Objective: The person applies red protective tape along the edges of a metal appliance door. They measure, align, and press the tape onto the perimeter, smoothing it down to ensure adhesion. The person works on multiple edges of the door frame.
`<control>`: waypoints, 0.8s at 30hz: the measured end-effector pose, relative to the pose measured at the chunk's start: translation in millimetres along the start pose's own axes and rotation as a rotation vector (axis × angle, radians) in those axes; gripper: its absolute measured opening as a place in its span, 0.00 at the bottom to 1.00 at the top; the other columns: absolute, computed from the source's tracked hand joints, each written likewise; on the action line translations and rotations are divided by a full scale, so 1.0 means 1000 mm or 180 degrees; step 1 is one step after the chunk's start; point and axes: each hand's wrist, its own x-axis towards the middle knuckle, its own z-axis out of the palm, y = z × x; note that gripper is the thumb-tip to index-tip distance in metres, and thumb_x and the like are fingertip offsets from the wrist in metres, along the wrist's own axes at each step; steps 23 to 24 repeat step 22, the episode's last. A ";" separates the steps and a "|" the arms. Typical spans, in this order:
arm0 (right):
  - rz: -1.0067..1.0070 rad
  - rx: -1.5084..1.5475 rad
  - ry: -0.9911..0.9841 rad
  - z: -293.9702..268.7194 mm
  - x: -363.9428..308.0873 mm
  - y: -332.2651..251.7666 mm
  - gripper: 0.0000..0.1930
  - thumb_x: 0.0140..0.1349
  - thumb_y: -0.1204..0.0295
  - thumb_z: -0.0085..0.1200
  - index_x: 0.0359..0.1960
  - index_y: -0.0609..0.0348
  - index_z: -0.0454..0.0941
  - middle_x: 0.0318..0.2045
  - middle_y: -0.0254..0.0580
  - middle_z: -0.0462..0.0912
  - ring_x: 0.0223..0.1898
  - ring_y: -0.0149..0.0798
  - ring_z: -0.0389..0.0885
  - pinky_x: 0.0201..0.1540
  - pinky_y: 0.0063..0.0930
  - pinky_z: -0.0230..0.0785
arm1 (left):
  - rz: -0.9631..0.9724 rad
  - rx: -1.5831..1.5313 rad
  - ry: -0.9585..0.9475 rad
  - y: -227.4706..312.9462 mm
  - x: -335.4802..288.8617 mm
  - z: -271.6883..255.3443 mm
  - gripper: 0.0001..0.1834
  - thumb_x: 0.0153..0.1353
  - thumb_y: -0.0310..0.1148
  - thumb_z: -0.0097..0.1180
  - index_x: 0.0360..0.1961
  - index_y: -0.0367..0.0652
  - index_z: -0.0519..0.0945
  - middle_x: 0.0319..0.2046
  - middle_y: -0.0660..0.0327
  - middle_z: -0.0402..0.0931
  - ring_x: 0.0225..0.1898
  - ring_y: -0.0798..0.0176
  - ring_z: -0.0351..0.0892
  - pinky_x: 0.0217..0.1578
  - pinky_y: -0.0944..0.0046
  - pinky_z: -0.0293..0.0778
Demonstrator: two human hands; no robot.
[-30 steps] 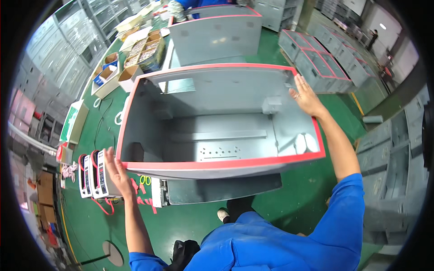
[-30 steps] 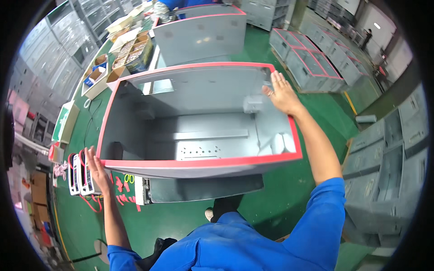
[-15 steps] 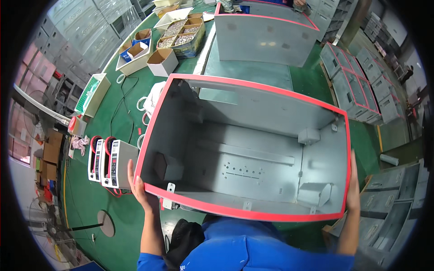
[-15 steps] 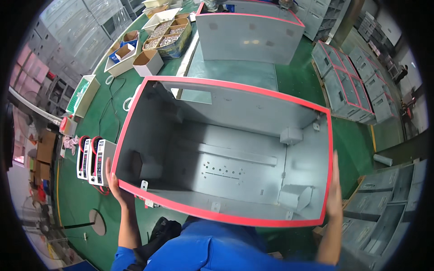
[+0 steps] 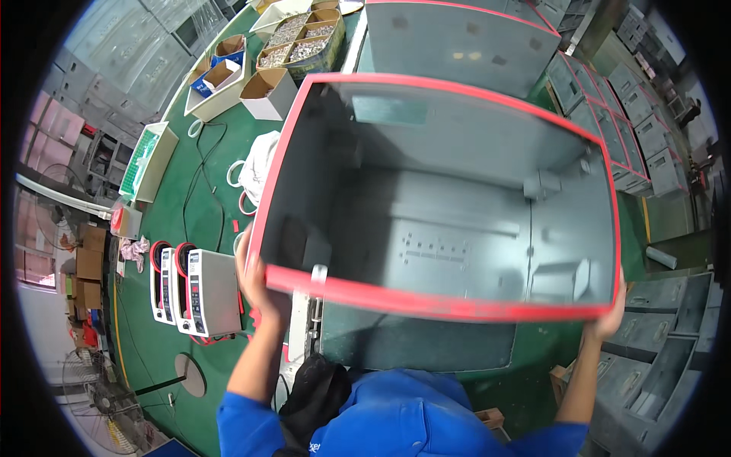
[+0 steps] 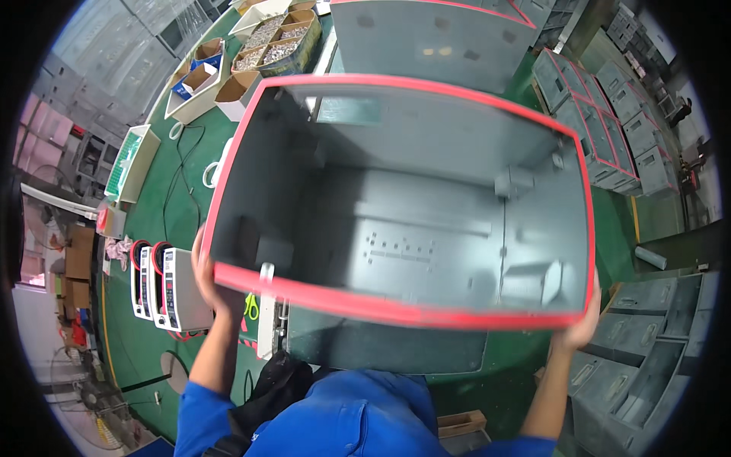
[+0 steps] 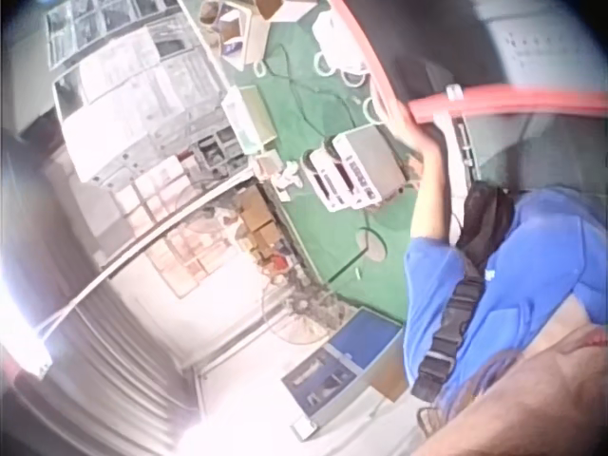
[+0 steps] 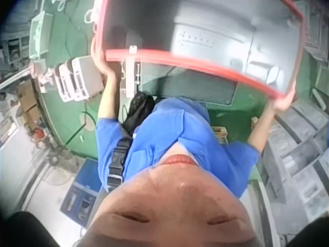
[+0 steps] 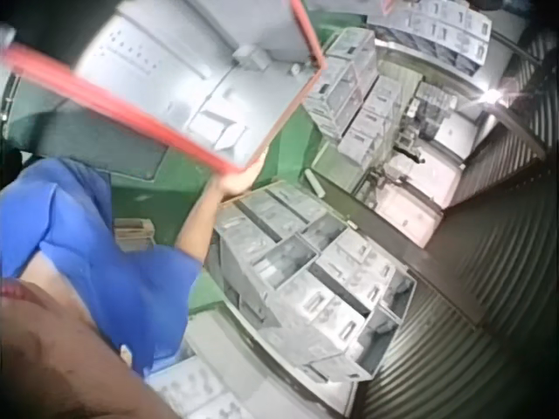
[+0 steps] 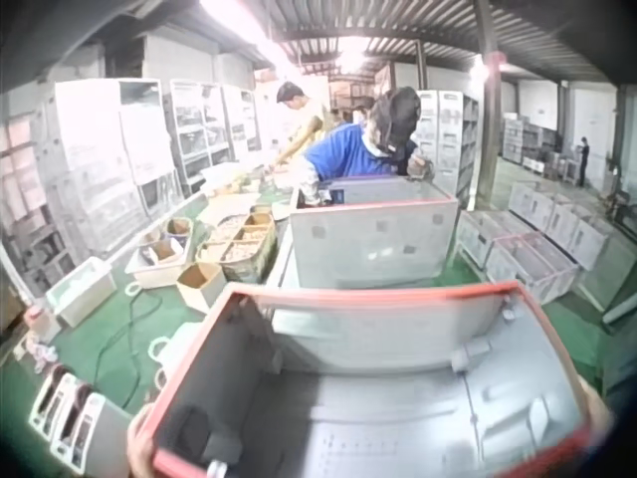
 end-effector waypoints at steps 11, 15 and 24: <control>-0.0038 -0.0006 0.0012 0.123 0.190 0.039 0.22 0.64 0.63 0.30 0.49 0.66 0.70 0.50 0.45 0.72 0.53 0.38 0.68 0.56 0.27 0.54 | -0.0473 0.0288 -0.0697 -0.016 0.156 0.101 0.35 0.60 0.50 0.45 0.58 0.32 0.57 0.55 0.49 0.60 0.57 0.60 0.59 0.57 0.66 0.52; 0.0542 -0.0811 0.0182 0.140 0.194 0.021 0.32 0.62 0.49 0.30 0.51 0.68 0.66 0.52 0.51 0.69 0.55 0.46 0.65 0.55 0.33 0.56 | -0.1098 0.0989 -0.0816 -0.054 0.202 0.091 0.38 0.52 0.65 0.40 0.62 0.63 0.54 0.64 0.60 0.47 0.62 0.45 0.47 0.49 0.31 0.51; 0.0186 0.0096 0.0717 0.093 0.023 0.121 0.24 0.66 0.57 0.33 0.51 0.67 0.66 0.46 0.49 0.72 0.49 0.40 0.69 0.54 0.29 0.58 | -0.0967 0.1052 -0.0785 -0.076 0.240 0.083 0.33 0.58 0.56 0.38 0.58 0.47 0.62 0.54 0.56 0.61 0.52 0.54 0.60 0.47 0.54 0.62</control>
